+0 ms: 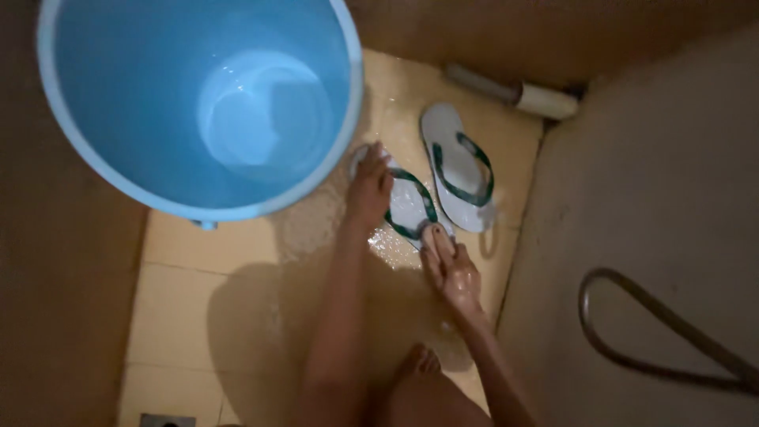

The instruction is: The recorder is scrubbing a pair of flip-flops with a brush and soapy water on a bathroom floor.

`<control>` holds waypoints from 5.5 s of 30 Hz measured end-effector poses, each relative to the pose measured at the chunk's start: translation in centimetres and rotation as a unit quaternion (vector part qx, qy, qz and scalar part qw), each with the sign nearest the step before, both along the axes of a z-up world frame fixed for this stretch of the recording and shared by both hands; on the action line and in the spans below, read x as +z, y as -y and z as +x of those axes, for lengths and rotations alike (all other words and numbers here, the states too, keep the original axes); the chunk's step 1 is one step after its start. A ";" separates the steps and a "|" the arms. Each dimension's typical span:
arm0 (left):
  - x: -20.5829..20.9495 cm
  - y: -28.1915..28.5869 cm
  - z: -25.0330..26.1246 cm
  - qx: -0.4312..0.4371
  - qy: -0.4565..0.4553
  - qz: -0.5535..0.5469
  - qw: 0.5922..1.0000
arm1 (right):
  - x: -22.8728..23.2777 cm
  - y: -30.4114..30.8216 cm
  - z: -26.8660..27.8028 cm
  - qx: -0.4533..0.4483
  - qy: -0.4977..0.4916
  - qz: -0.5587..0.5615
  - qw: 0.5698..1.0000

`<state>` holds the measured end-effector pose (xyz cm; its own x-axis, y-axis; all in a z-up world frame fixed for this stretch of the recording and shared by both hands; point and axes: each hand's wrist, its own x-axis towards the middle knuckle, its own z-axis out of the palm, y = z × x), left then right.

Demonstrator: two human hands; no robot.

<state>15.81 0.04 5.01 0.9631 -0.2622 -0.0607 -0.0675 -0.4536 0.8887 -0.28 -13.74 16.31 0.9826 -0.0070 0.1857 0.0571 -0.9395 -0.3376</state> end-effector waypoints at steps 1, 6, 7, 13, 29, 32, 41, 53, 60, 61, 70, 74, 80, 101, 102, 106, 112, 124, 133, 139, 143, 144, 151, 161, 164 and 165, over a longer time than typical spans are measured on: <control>-0.6 -0.2 -0.7 -0.003 -0.009 0.005 1.000 | -0.4 -0.8 1.4 -0.003 -0.009 0.005 1.000; 0.7 0.4 -0.7 0.023 -0.004 -0.053 0.998 | -4.2 -1.6 6.3 -0.024 -0.087 -0.002 0.996; 0.4 0.2 -1.3 0.020 -0.006 -0.051 0.998 | -2.9 -1.1 4.1 -0.027 -0.089 0.000 0.996; -2.3 1.4 -2.4 0.057 -0.105 -0.181 0.976 | -0.2 0.0 0.6 0.005 -0.023 0.002 1.000; 1.1 2.1 -7.3 0.132 0.090 0.046 0.986 | -2.1 1.8 3.4 -0.096 -0.079 0.201 0.972; -1.3 1.7 -5.7 0.094 0.128 0.062 0.985 | -5.3 -1.0 9.0 -0.061 -0.052 0.107 0.991; 0.7 1.5 -6.0 0.094 0.098 0.162 0.977 | -5.1 -2.9 9.4 -0.028 0.003 0.047 0.999; 1.5 2.0 -5.7 0.104 0.117 0.114 0.981 | -2.7 -2.9 10.8 -0.033 -0.077 0.063 0.995; 0.5 1.6 -8.5 0.090 0.129 0.171 0.973 | -5.3 -3.1 14.1 -0.035 -0.066 -0.016 0.997; 0.3 1.7 -8.0 0.086 0.138 0.165 0.973 | -4.9 -2.7 13.0 -0.043 -0.058 -0.020 0.997; 2.4 1.0 -5.9 0.103 0.159 0.125 0.974 | -3.8 3.6 9.0 -0.162 0.031 0.004 0.986; 4.5 2.1 -4.6 0.103 0.137 0.131 0.976 | -6.4 6.0 7.1 -0.261 -0.238 -0.009 0.936; -1.5 4.0 -3.0 0.071 0.039 0.126 0.989 | -4.9 11.3 0.8 -0.234 -0.230 0.104 0.939; 4.2 2.8 -3.0 0.070 0.038 0.039 0.996 | -1.2 11.8 3.7 -0.014 -0.145 -0.083 0.986; 4.6 2.7 -2.8 0.081 0.018 0.007 0.997 | -3.2 12.1 3.1 0.001 -0.119 -0.092 0.989; 1.7 1.4 -3.0 0.118 -0.050 -0.104 0.986 | -0.5 8.7 1.7 -0.129 -0.167 0.026 0.977; 0.1 1.5 -2.4 0.098 -0.147 -0.065 0.982 | 0.4 4.1 4.1 -0.201 -0.094 0.215 0.951; 0.7 -1.5 -8.5 0.203 -0.131 0.094 0.966 | -6.3 -1.6 8.1 0.068 -0.061 -0.092 0.992; -1.0 -1.7 -7.2 0.227 -0.074 0.081 0.968 | -6.6 -2.5 7.0 0.001 -0.056 -0.036 0.998; 0.4 -2.1 -7.5 0.188 -0.126 0.119 0.967 | -6.9 -0.2 11.7 0.024 -0.054 -0.104 0.993; 0.4 -2.3 -8.2 0.168 -0.067 0.061 0.981 | -10.3 1.8 15.7 -0.067 -0.033 -0.066 0.995; 0.1 -2.3 -8.0 0.177 -0.057 0.017 0.982 | -11.5 2.2 16.5 -0.069 -0.029 -0.089 0.993; -4.5 -3.0 -15.4 0.159 -0.338 -0.137 0.917 | -14.7 2.9 16.0 -0.157 -0.094 -0.117 0.976; -5.2 -5.7 -13.3 0.097 -0.182 -0.241 0.948 | -6.6 -4.7 7.6 0.003 -0.084 -0.016 0.996; -4.1 -6.4 -15.2 0.068 -0.147 -0.169 0.972 | -8.4 -4.4 9.6 0.027 -0.020 -0.103 0.994; -2.8 -6.3 -14.6 0.073 -0.200 -0.141 0.967 | -9.3 -3.6 12.0 0.020 0.033 -0.163 0.986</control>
<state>1.17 6.38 2.22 0.9058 -0.1856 -0.3809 0.3529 -0.1673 0.9206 11.75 -10.18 7.03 0.9668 0.1014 0.2344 0.1071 -0.9942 -0.0117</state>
